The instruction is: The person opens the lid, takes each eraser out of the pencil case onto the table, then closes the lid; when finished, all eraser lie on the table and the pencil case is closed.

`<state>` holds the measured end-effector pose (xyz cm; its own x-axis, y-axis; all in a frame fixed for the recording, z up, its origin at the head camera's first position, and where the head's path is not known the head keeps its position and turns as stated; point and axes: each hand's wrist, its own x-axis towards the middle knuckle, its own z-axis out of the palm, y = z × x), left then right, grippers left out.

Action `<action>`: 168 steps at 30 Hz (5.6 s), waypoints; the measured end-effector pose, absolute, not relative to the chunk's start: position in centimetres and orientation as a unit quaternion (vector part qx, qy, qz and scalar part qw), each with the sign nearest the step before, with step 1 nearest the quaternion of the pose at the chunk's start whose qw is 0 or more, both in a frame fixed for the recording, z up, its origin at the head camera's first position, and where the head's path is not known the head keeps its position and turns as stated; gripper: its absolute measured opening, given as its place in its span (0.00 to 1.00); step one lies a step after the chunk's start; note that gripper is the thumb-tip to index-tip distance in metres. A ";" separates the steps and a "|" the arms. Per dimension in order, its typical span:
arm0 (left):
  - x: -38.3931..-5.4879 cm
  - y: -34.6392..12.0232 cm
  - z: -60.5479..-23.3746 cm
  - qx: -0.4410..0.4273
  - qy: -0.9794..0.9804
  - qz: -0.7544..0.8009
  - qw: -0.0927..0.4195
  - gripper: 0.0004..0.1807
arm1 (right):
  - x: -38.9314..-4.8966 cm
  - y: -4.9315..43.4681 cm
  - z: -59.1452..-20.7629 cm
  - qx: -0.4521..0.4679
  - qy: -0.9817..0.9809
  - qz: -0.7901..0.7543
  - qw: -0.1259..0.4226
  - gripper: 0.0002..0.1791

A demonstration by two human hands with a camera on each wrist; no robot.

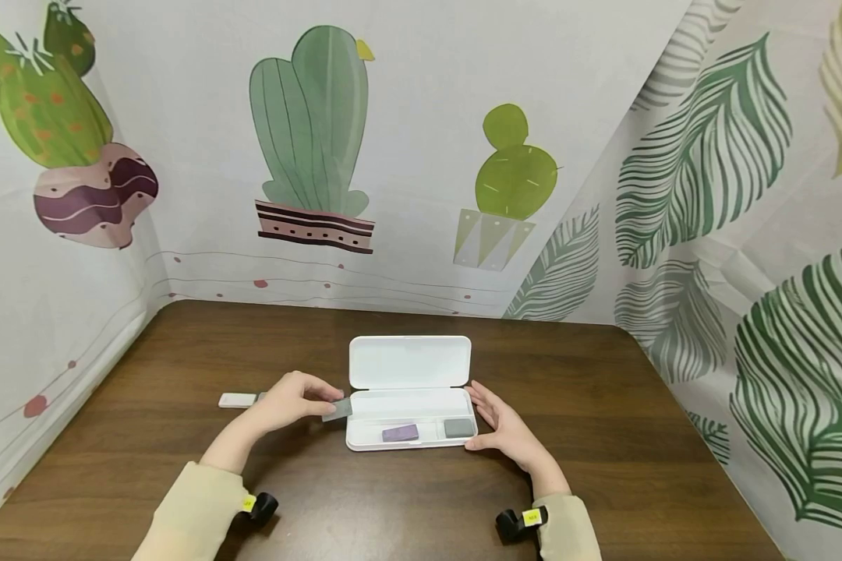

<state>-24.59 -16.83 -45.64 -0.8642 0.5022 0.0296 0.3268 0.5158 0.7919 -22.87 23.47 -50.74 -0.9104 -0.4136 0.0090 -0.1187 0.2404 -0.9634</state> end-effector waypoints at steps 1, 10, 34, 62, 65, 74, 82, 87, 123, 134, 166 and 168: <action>-24.6 -17.0 -45.7 0.238 0.866 0.427 0.105 0.13 | -22.9 23.5 -50.7 -0.171 0.778 -0.592 0.125 0.59; -24.8 -17.9 -46.1 0.238 0.874 0.407 0.119 0.12 | -22.8 23.5 -50.8 -0.171 0.778 -0.591 0.123 0.59; -24.9 -17.2 -46.7 0.229 0.896 0.370 0.092 0.10 | -22.8 23.6 -50.6 -0.186 0.783 -0.583 0.111 0.59; -24.8 -17.1 -46.6 0.222 0.883 0.408 0.073 0.10 | -22.7 23.4 -50.3 -0.173 0.780 -0.589 0.125 0.58; -24.8 -16.9 -46.5 0.219 0.886 0.404 0.064 0.09 | -22.8 23.4 -50.4 -0.173 0.779 -0.589 0.123 0.58; -24.3 -15.5 -45.8 0.251 0.882 0.396 0.044 0.09 | -22.8 23.4 -50.5 -0.171 0.780 -0.589 0.125 0.58; -23.4 -13.6 -45.8 0.292 0.863 0.405 0.068 0.10 | -22.7 23.4 -50.5 -0.172 0.778 -0.591 0.128 0.58; -23.1 -12.3 -45.9 0.326 0.855 0.396 0.074 0.10 | -22.8 23.4 -50.4 -0.171 0.778 -0.591 0.128 0.58; -21.6 -7.2 -46.5 0.357 0.866 0.344 0.068 0.13 | -22.9 23.4 -50.6 -0.168 0.776 -0.594 0.128 0.59; -21.8 -7.1 -46.7 0.335 0.859 0.379 0.083 0.13 | -22.8 23.5 -50.7 -0.174 0.776 -0.593 0.123 0.58; -22.0 -7.0 -47.1 0.315 0.833 0.446 0.093 0.13 | -22.7 23.5 -50.4 -0.171 0.778 -0.591 0.126 0.58; -22.0 -7.0 -47.1 0.313 0.836 0.442 0.091 0.12 | -22.7 23.4 -50.4 -0.172 0.778 -0.592 0.126 0.58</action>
